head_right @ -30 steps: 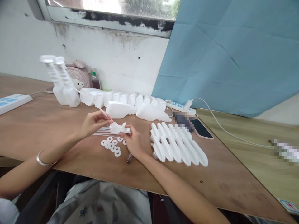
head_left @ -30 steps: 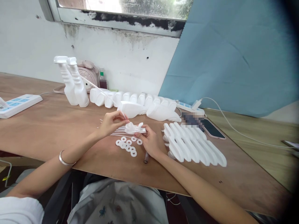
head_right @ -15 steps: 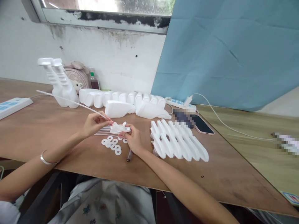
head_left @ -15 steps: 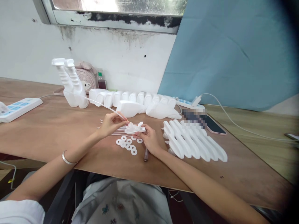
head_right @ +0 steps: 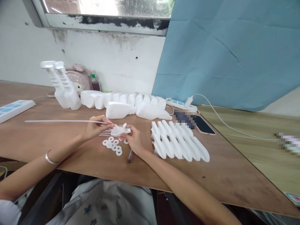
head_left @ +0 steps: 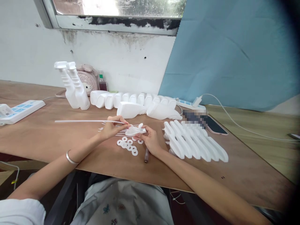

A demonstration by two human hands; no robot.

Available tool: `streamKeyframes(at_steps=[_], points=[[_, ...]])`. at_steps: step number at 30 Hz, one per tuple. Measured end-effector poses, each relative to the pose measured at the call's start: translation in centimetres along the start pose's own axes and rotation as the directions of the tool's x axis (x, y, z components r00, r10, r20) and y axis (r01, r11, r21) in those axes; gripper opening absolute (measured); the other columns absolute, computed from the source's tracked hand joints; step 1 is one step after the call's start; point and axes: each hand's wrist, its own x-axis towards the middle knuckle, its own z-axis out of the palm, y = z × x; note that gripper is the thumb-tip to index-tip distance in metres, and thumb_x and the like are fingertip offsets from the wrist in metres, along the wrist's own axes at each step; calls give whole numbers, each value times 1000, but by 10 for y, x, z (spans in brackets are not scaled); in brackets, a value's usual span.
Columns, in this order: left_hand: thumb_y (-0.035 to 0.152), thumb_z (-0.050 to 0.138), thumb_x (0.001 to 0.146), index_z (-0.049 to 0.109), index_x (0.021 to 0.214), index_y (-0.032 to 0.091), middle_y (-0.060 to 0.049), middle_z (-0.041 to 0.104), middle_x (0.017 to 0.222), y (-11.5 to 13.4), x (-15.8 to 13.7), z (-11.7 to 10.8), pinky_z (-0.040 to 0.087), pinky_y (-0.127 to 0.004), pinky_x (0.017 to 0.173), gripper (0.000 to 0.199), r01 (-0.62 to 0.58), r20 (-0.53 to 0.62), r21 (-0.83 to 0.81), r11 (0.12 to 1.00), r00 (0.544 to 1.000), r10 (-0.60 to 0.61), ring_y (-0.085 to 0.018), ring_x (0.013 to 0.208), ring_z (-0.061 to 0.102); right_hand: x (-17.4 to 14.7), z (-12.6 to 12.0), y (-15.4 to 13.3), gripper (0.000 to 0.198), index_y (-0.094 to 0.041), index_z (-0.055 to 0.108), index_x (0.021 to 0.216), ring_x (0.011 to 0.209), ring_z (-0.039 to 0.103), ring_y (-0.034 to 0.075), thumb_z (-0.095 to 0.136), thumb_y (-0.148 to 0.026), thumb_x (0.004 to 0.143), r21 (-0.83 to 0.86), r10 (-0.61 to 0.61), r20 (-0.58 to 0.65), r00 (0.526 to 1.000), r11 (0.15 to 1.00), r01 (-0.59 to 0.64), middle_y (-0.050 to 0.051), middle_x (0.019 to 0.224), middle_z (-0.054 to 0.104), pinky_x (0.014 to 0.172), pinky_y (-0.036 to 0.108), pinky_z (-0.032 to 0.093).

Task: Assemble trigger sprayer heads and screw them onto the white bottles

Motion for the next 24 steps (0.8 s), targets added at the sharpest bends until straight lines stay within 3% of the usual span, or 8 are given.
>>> streamKeyframes(at_steps=[3,9,12,15,18,21,24], points=[[24,69,66,57,63,14,-5,66,67,-3,0,-1,50,-26,57,16,-5,17,38,999,1000,4,-15,63,62,2,-1,2,37,-19,52,75,62,62,17,76,-29,49,11,5,-1,1000,1000,-5,-4,68,62,64,36,54],[23,69,66,55,69,13,-2,63,66,-8,7,0,50,-27,60,17,59,-1,-199,978,998,-60,-14,64,61,4,0,0,31,-19,57,82,63,61,14,74,-27,57,-18,-15,54,998,1000,16,-2,75,64,64,31,53],[24,68,67,56,74,13,-4,64,74,-2,11,-3,50,-29,67,17,28,-1,-197,980,1000,-28,-15,72,62,3,1,-3,27,-19,61,85,65,59,13,71,-28,62,31,-41,91,995,999,38,-1,79,64,60,26,51],[23,66,68,58,84,14,-8,63,94,-1,21,-20,47,-30,77,20,-76,-19,-45,996,997,75,-19,90,58,2,1,-5,23,-19,63,83,71,58,13,71,-29,64,133,-33,75,997,991,22,0,82,63,59,24,50],[22,57,73,56,99,16,-8,59,106,-13,40,-55,45,-33,82,27,-121,-189,225,967,968,165,-20,99,54,3,-1,-6,20,-19,64,81,69,57,12,69,-31,66,206,-25,47,999,978,15,0,80,63,59,24,50],[20,54,70,56,106,16,-9,57,106,-37,65,-100,42,-38,87,36,70,-352,591,804,919,179,-23,100,51,5,-3,-5,20,-19,64,85,70,58,13,66,-33,70,235,-24,57,998,972,10,0,80,64,61,26,51],[20,48,72,62,100,16,-11,57,104,-65,89,-136,30,-42,98,31,281,-407,762,584,909,94,-27,110,44,7,-3,-4,21,-19,64,84,75,60,15,66,-33,70,265,-10,55,998,964,-5,1,82,65,62,27,51]])
